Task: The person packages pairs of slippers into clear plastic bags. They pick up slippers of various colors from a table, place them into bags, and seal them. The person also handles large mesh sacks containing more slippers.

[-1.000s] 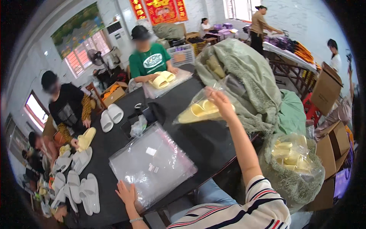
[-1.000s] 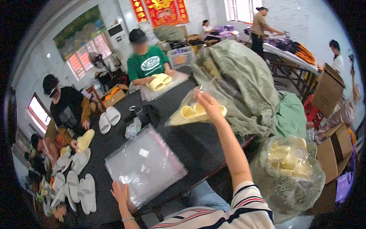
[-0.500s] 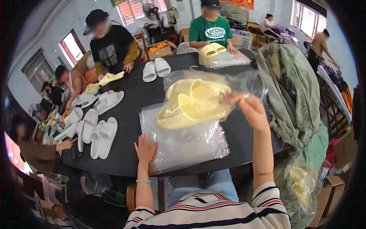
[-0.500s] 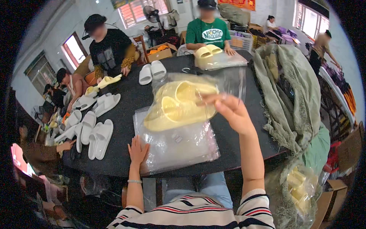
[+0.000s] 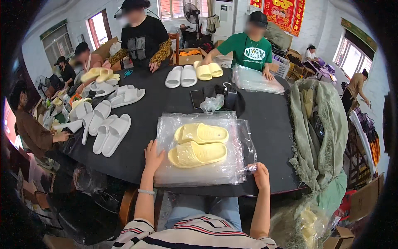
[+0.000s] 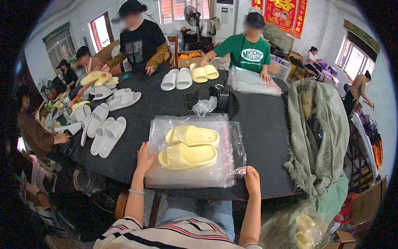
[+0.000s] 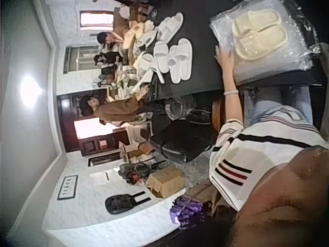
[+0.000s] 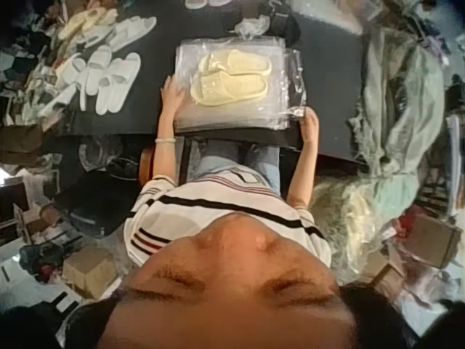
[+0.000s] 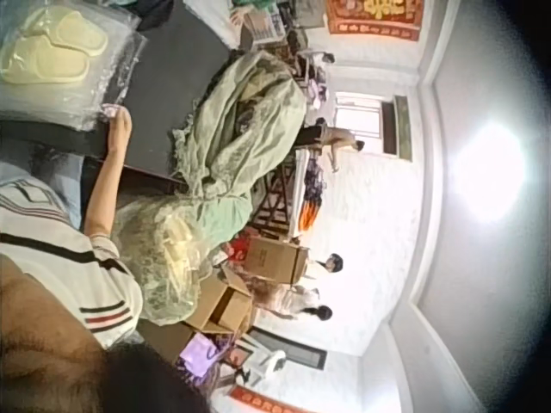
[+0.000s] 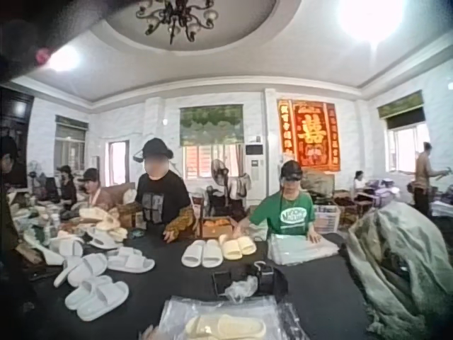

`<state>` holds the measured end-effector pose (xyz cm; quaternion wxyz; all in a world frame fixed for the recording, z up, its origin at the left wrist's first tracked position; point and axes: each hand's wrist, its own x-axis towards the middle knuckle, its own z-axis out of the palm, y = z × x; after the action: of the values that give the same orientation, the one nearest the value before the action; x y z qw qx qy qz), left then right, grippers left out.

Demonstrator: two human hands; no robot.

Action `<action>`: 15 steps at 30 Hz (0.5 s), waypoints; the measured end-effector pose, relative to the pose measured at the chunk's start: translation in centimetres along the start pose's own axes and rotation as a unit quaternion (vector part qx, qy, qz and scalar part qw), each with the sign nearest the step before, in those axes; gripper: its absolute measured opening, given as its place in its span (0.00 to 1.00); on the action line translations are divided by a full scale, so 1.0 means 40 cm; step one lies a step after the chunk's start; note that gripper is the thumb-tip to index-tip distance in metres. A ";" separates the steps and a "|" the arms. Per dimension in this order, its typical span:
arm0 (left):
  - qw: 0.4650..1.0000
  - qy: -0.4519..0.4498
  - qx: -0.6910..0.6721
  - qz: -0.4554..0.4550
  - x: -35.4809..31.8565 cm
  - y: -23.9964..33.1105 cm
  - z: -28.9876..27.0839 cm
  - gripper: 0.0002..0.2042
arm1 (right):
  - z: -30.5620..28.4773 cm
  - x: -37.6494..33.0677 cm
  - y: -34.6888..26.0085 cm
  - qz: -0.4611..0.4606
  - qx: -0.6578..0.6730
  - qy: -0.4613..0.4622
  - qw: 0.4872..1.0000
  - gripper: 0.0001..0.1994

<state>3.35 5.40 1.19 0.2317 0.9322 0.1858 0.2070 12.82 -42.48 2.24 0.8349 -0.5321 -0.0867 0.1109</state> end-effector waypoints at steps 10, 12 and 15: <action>0.991 -0.037 -0.118 0.048 0.052 0.206 0.051 0.23 | 0.000 0.108 -0.061 -0.074 -0.285 -0.106 0.950 0.17; 0.994 -0.035 -0.090 0.047 0.031 0.181 0.069 0.23 | 0.049 0.168 -0.120 -0.161 -0.409 -0.223 0.870 0.21; 0.992 0.004 -0.098 0.085 0.006 0.148 0.092 0.22 | 0.091 0.258 -0.141 -0.182 -0.494 -0.338 0.780 0.28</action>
<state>6.78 -0.68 1.32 0.3029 0.9164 0.0856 0.2473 22.31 -38.75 9.16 0.3790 -0.7747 -0.5011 0.0715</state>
